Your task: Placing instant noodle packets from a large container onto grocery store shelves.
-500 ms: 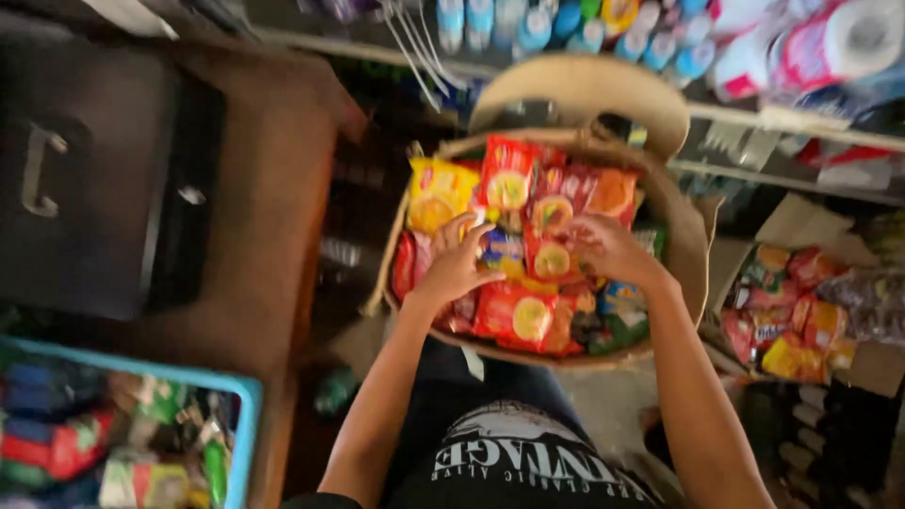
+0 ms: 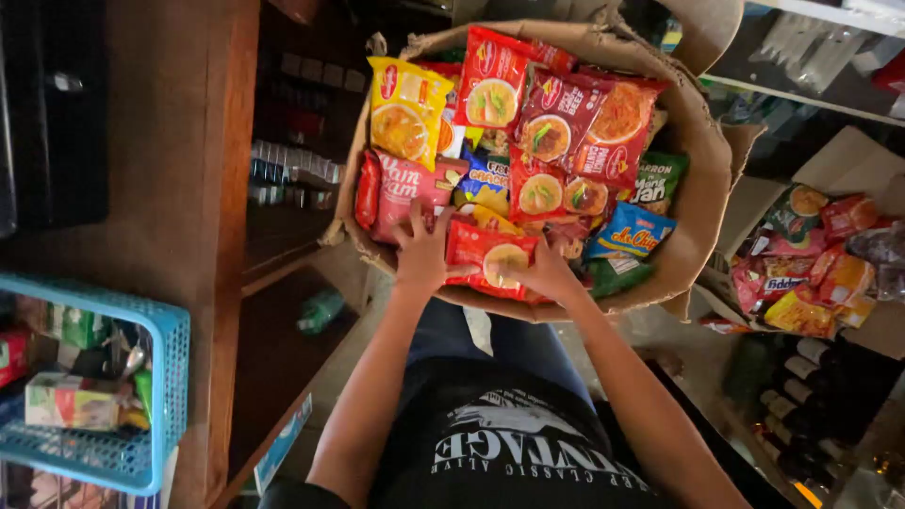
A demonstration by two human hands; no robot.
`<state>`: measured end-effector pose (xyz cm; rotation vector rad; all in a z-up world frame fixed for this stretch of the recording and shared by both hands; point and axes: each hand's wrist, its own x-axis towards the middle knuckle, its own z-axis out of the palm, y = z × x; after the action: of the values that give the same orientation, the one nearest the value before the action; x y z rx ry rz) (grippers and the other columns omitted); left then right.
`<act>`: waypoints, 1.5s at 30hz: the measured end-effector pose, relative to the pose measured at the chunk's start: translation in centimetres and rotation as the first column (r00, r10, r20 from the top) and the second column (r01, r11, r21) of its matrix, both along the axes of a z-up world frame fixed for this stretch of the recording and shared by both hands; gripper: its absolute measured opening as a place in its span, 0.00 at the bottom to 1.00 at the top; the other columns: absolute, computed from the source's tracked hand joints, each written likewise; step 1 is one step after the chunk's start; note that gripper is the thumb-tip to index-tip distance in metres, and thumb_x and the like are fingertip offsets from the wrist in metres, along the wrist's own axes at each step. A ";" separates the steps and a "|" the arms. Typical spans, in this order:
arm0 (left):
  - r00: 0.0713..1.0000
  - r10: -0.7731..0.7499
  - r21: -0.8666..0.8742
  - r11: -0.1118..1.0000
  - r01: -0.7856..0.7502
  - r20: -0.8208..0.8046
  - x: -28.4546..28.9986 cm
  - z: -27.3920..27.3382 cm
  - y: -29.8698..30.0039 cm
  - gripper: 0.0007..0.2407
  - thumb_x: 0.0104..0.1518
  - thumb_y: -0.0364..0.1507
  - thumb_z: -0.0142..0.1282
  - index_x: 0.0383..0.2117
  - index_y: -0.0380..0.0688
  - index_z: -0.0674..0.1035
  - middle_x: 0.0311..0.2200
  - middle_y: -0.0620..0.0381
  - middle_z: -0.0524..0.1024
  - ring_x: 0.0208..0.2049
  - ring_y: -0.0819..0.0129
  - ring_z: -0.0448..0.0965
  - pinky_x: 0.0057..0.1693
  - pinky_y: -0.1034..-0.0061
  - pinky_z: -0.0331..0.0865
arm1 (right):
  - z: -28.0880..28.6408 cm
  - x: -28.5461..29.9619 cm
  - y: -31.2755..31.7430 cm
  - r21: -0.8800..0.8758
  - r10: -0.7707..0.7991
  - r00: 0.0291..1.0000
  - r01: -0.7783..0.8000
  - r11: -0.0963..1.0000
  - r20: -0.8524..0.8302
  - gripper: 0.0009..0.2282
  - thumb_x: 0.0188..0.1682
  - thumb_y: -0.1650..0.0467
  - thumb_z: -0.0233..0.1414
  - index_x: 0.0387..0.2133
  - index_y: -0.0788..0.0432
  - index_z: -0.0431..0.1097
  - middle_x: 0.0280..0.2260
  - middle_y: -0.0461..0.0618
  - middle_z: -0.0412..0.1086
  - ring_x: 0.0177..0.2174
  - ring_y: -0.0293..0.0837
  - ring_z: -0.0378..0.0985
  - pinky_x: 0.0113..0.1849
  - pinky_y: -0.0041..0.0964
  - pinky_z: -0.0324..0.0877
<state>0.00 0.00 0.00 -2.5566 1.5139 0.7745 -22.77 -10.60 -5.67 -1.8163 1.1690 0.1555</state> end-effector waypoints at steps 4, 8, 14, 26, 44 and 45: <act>0.992 0.000 -0.333 0.942 -0.043 -0.129 0.6 -1.9 0.8 0.47 0.35 0.57 0.72 0.63 0.51 0.65 0.64 0.36 0.56 0.61 0.30 0.59 0.63 0.32 0.52 | 1.6 1.0 0.5 0.382 -0.389 0.887 0.279 0.881 0.249 0.42 0.37 0.62 0.68 0.64 0.60 0.53 0.59 0.63 0.62 0.58 0.56 0.65 0.56 0.51 0.65; 0.954 0.129 -0.198 0.962 -0.186 -0.271 -0.1 -2.1 2.1 0.41 0.36 0.52 0.72 0.61 0.55 0.70 0.61 0.40 0.62 0.62 0.30 0.56 0.65 0.39 0.53 | 4.5 0.8 1.0 0.747 -0.653 0.696 0.255 0.614 0.300 0.37 0.40 0.71 0.65 0.63 0.61 0.53 0.54 0.56 0.69 0.52 0.47 0.75 0.52 0.45 0.72; 0.921 0.070 -0.347 0.913 -0.214 -0.382 2.0 -2.8 3.3 0.45 0.37 0.51 0.74 0.64 0.49 0.65 0.59 0.38 0.65 0.64 0.33 0.58 0.66 0.36 0.50 | 3.2 2.0 0.2 0.699 -0.455 0.814 0.087 0.709 0.360 0.35 0.38 0.73 0.67 0.60 0.65 0.58 0.53 0.54 0.71 0.51 0.45 0.76 0.53 0.43 0.71; 0.782 0.155 -0.229 0.906 -0.357 -0.604 1.7 1.9 -0.6 0.43 0.37 0.49 0.75 0.58 0.33 0.69 0.50 0.38 0.77 0.54 0.49 0.79 0.60 0.61 0.70 | 2.2 -0.9 -2.8 0.875 -0.632 0.731 0.101 0.473 0.258 0.30 0.39 0.72 0.64 0.57 0.60 0.63 0.50 0.54 0.74 0.47 0.46 0.79 0.50 0.47 0.74; 0.996 -0.069 -0.405 0.910 0.083 0.048 -1.8 -1.7 -11.7 0.44 0.48 0.56 0.62 0.70 0.62 0.50 0.71 0.43 0.41 0.67 0.32 0.42 0.60 0.27 0.42 | 5.8 3.7 -10.8 -0.752 0.034 0.999 -0.035 0.658 -0.017 0.25 0.60 0.60 0.45 0.71 0.41 0.51 0.70 0.58 0.44 0.66 0.70 0.44 0.59 0.71 0.49; 0.994 -0.068 -0.410 0.907 0.097 0.085 -1.9 -1.8 -11.8 0.44 0.48 0.58 0.60 0.70 0.64 0.50 0.71 0.45 0.42 0.66 0.32 0.45 0.59 0.26 0.42 | 5.0 3.4 -10.9 -0.781 0.038 0.998 0.018 0.624 0.054 0.25 0.61 0.59 0.43 0.71 0.42 0.50 0.72 0.55 0.44 0.68 0.68 0.45 0.61 0.71 0.51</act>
<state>-1.89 -11.76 -1.77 -2.7385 1.9264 0.3784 -19.38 -21.46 -0.67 -2.5628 1.2814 -0.5016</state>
